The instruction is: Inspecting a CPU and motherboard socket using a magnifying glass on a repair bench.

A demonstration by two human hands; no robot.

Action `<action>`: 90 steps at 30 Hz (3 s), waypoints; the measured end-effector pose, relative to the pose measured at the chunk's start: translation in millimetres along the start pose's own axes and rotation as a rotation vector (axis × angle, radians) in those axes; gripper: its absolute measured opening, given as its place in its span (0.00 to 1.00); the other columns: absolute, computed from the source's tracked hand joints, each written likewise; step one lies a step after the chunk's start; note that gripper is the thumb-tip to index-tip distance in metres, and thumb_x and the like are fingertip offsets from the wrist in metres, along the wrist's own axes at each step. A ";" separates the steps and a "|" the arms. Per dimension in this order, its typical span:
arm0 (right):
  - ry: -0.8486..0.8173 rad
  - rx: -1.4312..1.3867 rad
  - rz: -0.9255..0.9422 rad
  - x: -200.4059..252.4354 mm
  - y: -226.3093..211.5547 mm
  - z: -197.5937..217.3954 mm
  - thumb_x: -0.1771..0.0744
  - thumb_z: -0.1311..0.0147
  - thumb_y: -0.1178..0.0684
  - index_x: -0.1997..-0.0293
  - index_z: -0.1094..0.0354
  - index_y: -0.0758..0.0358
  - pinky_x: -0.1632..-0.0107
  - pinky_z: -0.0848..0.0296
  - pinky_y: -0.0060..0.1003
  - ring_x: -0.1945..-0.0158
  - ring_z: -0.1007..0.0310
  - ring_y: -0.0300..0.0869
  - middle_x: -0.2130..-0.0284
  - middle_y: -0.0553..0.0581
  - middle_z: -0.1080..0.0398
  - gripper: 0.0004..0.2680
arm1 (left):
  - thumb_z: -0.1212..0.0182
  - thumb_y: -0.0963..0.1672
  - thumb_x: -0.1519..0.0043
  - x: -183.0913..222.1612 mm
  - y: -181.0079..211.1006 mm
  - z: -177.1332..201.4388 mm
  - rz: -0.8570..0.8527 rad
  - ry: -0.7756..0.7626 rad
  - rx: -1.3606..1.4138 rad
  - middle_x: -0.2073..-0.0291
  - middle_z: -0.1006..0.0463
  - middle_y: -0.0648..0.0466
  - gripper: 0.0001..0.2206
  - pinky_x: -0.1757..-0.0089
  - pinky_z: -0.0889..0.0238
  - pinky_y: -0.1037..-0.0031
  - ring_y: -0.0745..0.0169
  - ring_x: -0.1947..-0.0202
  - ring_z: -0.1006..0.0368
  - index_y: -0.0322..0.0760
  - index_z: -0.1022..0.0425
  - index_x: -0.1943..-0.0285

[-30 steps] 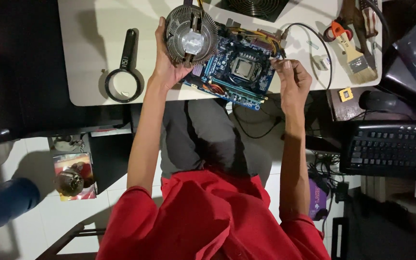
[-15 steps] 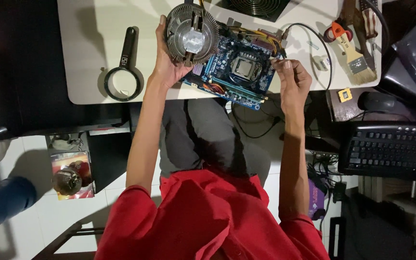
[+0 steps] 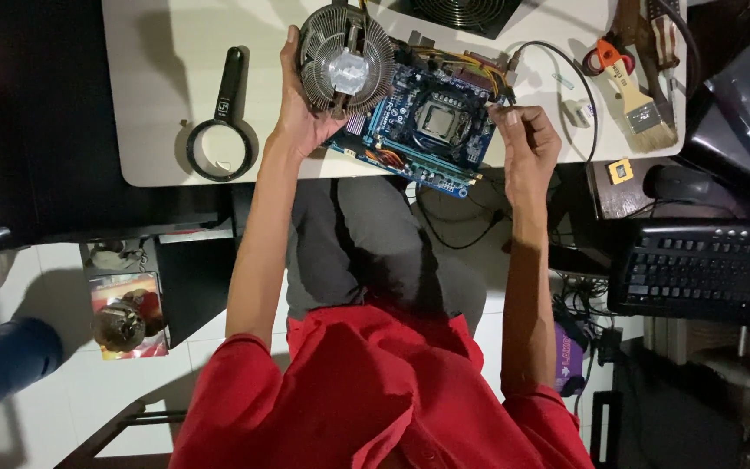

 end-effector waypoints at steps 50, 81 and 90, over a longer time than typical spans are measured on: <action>-0.408 1.065 0.167 -7.6 -71.0 -91.8 0.29 0.40 0.57 0.45 0.29 0.81 0.53 0.20 0.46 0.53 0.21 0.56 0.53 0.72 0.23 0.13 | 0.40 0.61 0.54 -6.4 2.4 -16.5 -0.034 -0.273 0.246 0.32 0.33 0.33 0.49 0.37 0.34 0.50 0.34 0.35 0.33 0.31 0.40 0.26; -0.702 1.367 0.523 -80.2 -18.0 -149.7 0.35 0.30 0.58 0.56 0.30 0.68 0.43 0.29 0.55 0.49 0.28 0.56 0.54 0.62 0.30 0.10 | 0.41 0.62 0.56 -10.6 0.3 -6.2 -0.026 -0.247 0.265 0.31 0.36 0.30 0.51 0.38 0.33 0.54 0.33 0.35 0.33 0.30 0.41 0.26; -0.796 1.454 0.376 -78.1 -21.2 -161.2 0.30 0.39 0.60 0.55 0.30 0.76 0.56 0.18 0.55 0.59 0.20 0.60 0.60 0.66 0.27 0.06 | 0.42 0.64 0.57 -8.9 -0.6 -6.0 -0.004 -0.284 0.209 0.36 0.32 0.30 0.53 0.46 0.26 0.63 0.38 0.43 0.27 0.29 0.42 0.26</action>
Point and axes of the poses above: each hand's wrist, its own x-axis away from the middle knuckle, its own z-axis out of the back of the hand, y = z × x, the point moved 9 cm from there along -x, towards the middle knuckle
